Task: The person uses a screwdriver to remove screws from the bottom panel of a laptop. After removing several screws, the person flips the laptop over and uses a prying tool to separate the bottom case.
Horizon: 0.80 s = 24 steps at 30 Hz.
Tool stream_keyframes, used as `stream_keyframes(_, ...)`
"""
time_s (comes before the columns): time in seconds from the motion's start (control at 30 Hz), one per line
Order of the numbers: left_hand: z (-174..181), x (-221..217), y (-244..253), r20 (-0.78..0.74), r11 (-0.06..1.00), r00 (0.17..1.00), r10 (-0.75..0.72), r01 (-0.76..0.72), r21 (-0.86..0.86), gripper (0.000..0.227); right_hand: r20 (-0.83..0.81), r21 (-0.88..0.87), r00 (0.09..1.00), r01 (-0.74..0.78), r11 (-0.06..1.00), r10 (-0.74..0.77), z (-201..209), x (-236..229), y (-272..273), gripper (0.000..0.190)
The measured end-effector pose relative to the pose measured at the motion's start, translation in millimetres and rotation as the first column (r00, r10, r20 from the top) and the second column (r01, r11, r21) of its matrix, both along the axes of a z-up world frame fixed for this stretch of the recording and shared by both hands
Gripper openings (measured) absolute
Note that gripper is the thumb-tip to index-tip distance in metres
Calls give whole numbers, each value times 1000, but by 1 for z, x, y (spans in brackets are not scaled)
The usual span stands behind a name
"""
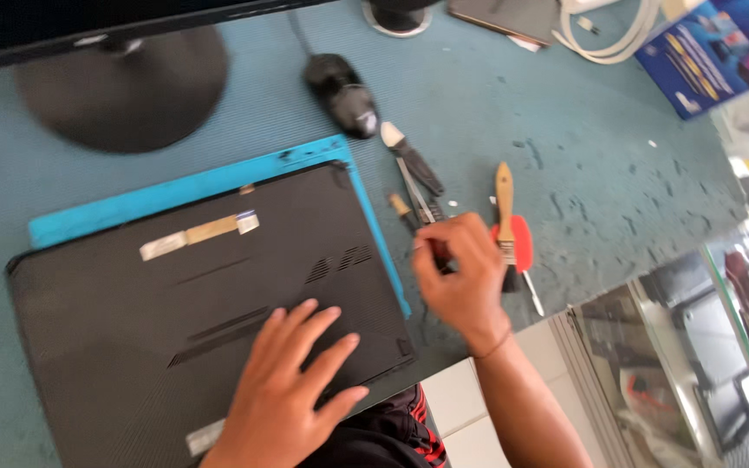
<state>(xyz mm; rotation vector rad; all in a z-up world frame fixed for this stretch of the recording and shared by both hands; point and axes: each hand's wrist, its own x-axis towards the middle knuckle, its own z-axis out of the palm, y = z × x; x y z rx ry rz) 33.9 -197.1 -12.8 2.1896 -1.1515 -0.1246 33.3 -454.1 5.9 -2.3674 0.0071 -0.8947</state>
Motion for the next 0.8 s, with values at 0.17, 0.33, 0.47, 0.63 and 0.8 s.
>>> stream_keyframes(0.17, 3, -3, -59, -11, 979, 980, -197, 196, -55, 53, 26, 2, 993, 114, 993, -114, -6, 2, -25, 11)
stream_keyframes(0.33, -14, -15, -89, 66, 952, 957, -282, 271, 142, 75, -97, -124, 965, 232, 965, -244, -32, 16, -85, 8)
stream_keyframes(0.47, -23, -23, -97, 295, 941, 933, -207, 107, 322, 90, -173, -207, 954, 206, 956, -243, -56, 28, -101, 6)
stream_keyframes(0.63, -23, -23, -97, 311, 934, 927, -208, 93, 346, 82, -257, -252, 923, 223, 942, -287, -38, 21, -95, 5)
stream_keyframes(0.8, -20, -21, -97, 274, 945, 946, -175, 83, 316, 58, -404, -133, 882, 206, 970, -243, -12, -3, -93, 19)
